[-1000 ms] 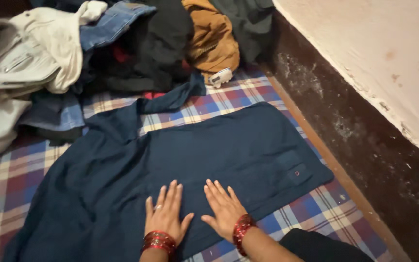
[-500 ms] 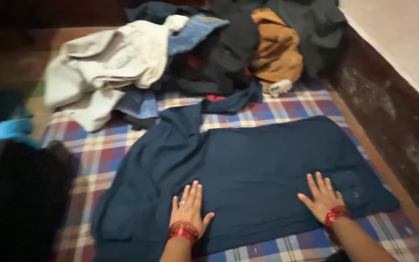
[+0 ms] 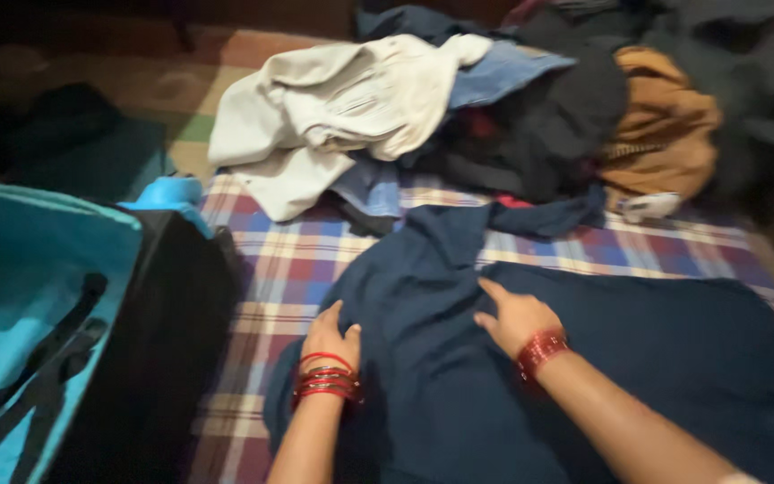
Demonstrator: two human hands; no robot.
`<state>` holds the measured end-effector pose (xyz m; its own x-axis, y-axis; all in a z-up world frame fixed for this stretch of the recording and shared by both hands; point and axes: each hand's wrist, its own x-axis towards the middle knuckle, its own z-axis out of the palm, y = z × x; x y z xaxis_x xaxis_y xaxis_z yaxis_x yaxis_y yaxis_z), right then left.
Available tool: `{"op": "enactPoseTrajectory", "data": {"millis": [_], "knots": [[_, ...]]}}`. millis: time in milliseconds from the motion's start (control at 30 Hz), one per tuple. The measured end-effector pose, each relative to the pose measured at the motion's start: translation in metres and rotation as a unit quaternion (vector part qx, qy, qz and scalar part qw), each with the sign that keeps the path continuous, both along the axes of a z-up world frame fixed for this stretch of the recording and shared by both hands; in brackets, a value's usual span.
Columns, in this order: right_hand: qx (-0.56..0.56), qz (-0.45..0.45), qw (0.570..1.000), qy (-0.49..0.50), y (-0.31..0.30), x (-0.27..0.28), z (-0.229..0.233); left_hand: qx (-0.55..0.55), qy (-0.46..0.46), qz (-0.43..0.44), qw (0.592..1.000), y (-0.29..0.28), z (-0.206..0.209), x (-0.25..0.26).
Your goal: The person folds a blue shirt by hand on the floor and places it near a suitcase.
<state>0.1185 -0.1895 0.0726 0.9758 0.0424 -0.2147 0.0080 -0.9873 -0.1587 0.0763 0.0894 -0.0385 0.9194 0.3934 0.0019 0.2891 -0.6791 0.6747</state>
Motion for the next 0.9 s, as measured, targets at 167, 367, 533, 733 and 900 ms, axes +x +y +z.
{"op": "enactPoseTrajectory", "data": {"millis": [167,367,533,733,900], "knots": [[0.026,0.08,0.996,-0.012,0.103,0.091,-0.036,-0.171,-0.006,0.101,0.98,0.024,-0.018,0.016],[-0.015,0.206,0.978,-0.025,0.168,0.151,-0.096,-0.287,0.076,0.217,0.93,0.051,-0.009,0.018],[0.08,0.237,0.955,-0.16,0.195,0.11,-0.082,-0.274,-0.009,0.206,0.939,0.054,-0.004,0.015],[0.197,0.326,0.921,-0.074,0.152,-0.039,-0.037,-0.01,0.279,0.159,0.947,0.063,0.069,-0.002],[0.089,0.165,0.971,-0.145,0.03,-0.09,-0.061,0.026,0.291,0.15,0.945,0.073,0.064,-0.011]]}}
